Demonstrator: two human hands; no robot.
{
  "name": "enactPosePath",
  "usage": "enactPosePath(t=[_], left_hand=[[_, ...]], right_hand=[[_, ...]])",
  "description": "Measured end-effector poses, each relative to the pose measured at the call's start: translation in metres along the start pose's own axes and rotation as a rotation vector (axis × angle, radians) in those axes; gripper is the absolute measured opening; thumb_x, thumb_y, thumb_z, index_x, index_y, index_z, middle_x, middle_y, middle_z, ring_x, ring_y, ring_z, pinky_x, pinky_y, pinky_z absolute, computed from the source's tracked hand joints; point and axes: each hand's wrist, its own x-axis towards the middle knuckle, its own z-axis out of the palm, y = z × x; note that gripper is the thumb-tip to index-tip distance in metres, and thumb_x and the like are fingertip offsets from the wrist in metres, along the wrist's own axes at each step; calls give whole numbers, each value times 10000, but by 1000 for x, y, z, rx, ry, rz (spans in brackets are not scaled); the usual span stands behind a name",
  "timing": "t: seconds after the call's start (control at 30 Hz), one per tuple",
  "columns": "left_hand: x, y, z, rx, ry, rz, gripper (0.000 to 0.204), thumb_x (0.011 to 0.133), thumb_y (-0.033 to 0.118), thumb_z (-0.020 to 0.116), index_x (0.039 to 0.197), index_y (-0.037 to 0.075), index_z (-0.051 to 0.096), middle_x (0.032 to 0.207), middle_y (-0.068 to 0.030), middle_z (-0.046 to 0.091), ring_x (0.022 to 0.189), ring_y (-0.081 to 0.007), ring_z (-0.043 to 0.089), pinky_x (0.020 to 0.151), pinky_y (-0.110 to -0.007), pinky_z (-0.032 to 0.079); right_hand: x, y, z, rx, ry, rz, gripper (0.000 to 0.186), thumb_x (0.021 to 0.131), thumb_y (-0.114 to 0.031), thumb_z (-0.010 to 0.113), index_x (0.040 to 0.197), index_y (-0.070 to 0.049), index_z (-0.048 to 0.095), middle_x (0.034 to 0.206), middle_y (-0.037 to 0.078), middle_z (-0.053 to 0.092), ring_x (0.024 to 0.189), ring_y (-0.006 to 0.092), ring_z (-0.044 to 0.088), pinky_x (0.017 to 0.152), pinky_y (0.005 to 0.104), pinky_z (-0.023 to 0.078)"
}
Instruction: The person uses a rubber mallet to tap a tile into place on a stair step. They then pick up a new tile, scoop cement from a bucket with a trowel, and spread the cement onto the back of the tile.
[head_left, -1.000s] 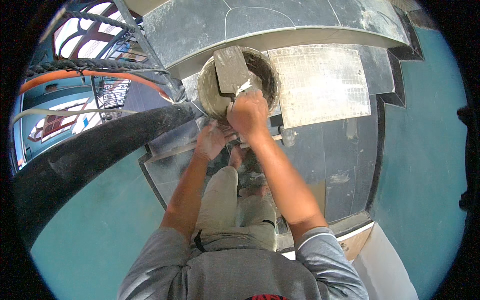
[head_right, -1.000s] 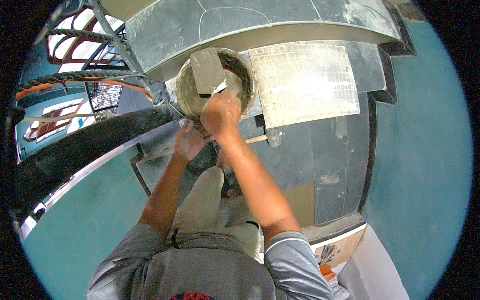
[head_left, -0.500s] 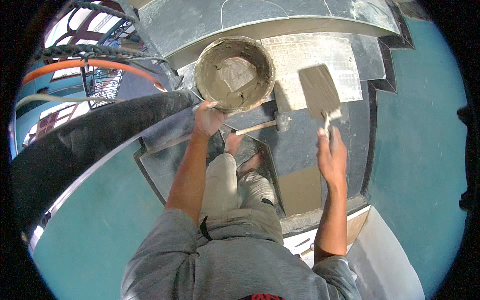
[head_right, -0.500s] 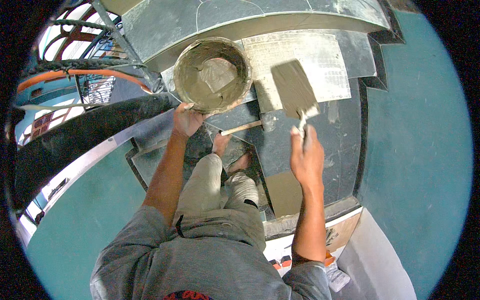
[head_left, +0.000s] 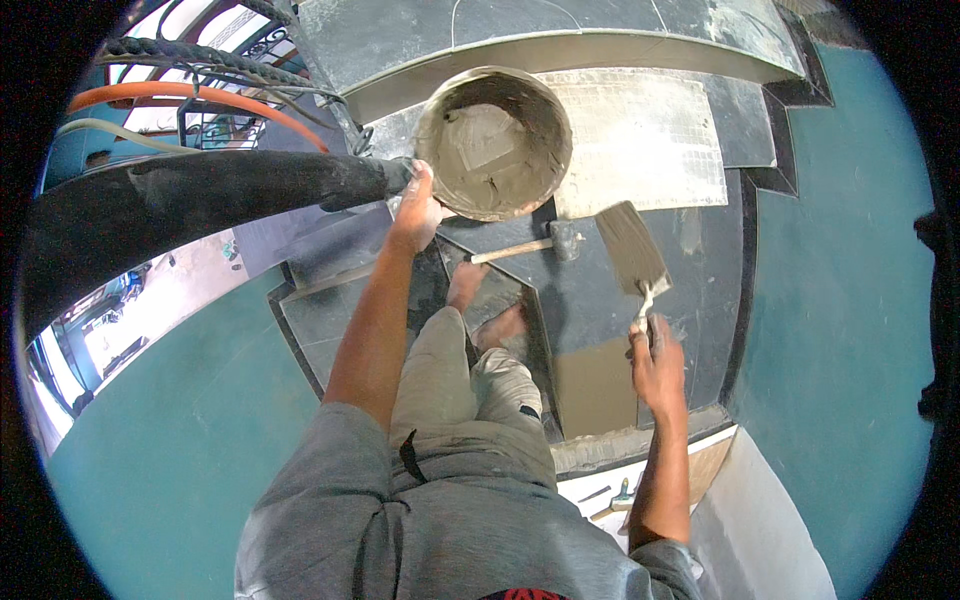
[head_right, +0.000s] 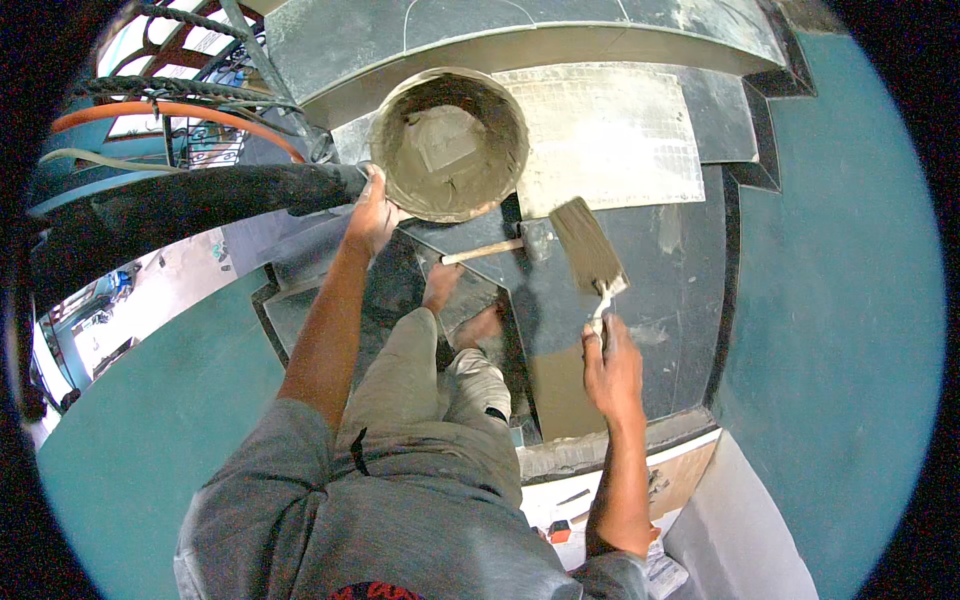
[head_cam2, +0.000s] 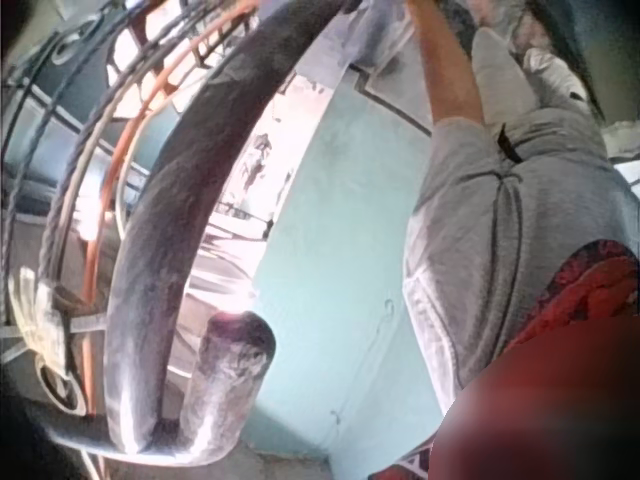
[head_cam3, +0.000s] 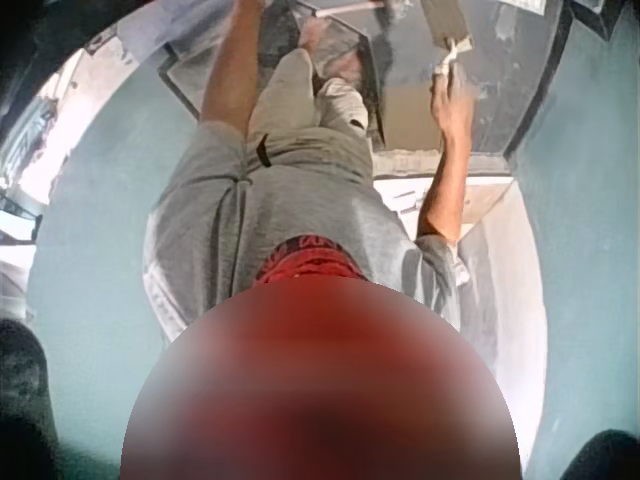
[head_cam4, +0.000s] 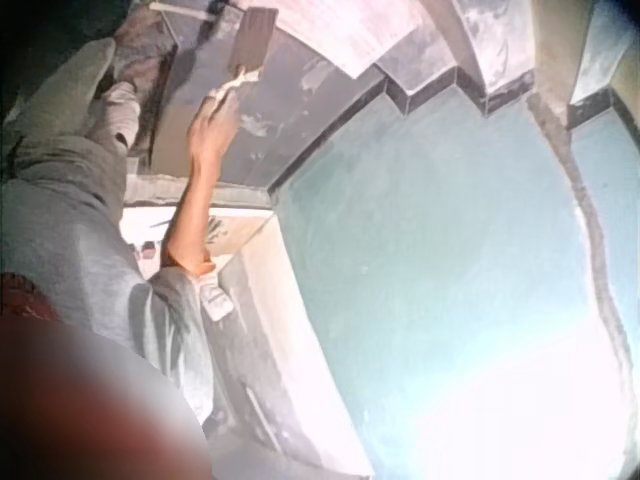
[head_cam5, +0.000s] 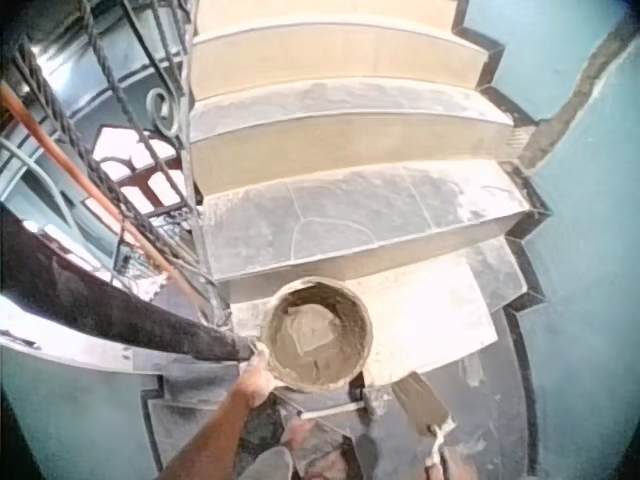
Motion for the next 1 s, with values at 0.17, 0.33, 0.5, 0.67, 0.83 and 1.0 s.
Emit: enactPosePath(t=[0.17,0.33,0.5,0.67,0.83,1.0], left_hand=[[-15,10,41,444,-9,64,845,1111,614,369,1622,-54,285,1600,-228,438,1476,-326,452,1160,-421,422],[-26,16,69,600,11,87,773,1136,517,365,1646,-49,237,1620,-261,419,1520,-306,392,1235,-347,287],[-32,10,75,534,39,123,740,1143,439,384,1649,-68,197,1660,-262,355,1561,-308,315,1262,-344,225],[-35,-1,76,542,-112,288,734,1145,432,384,1646,-72,204,1702,-241,283,1590,-284,239,1285,-359,169],[-30,-4,64,486,-185,318,822,1132,516,387,1672,-40,113,1714,-204,271,1576,-241,236,1285,-364,167],[-32,5,60,438,-158,124,901,1108,566,405,1685,-11,23,1717,-175,276,1559,-233,264,1279,-364,188]], right_hand=[[56,-22,-15,-435,-15,-166,271,1074,-284,549,1112,-15,551,1008,264,672,885,507,680,764,587,544],[147,-48,0,-720,205,-394,186,1045,-169,511,1077,6,563,961,231,656,844,410,735,715,497,606],[194,-64,47,-767,71,-288,194,1003,-118,518,1086,39,596,1020,252,702,898,405,760,799,464,628],[214,-61,86,-608,-139,-156,285,992,-136,526,1142,82,633,1082,315,743,1014,440,753,890,497,611],[220,-51,99,-483,-302,-190,347,1020,-197,515,1125,112,633,1064,351,716,1009,499,717,904,541,574],[207,-41,114,-229,-372,-185,474,1061,-336,532,1088,125,640,995,374,700,951,532,704,888,562,550]])
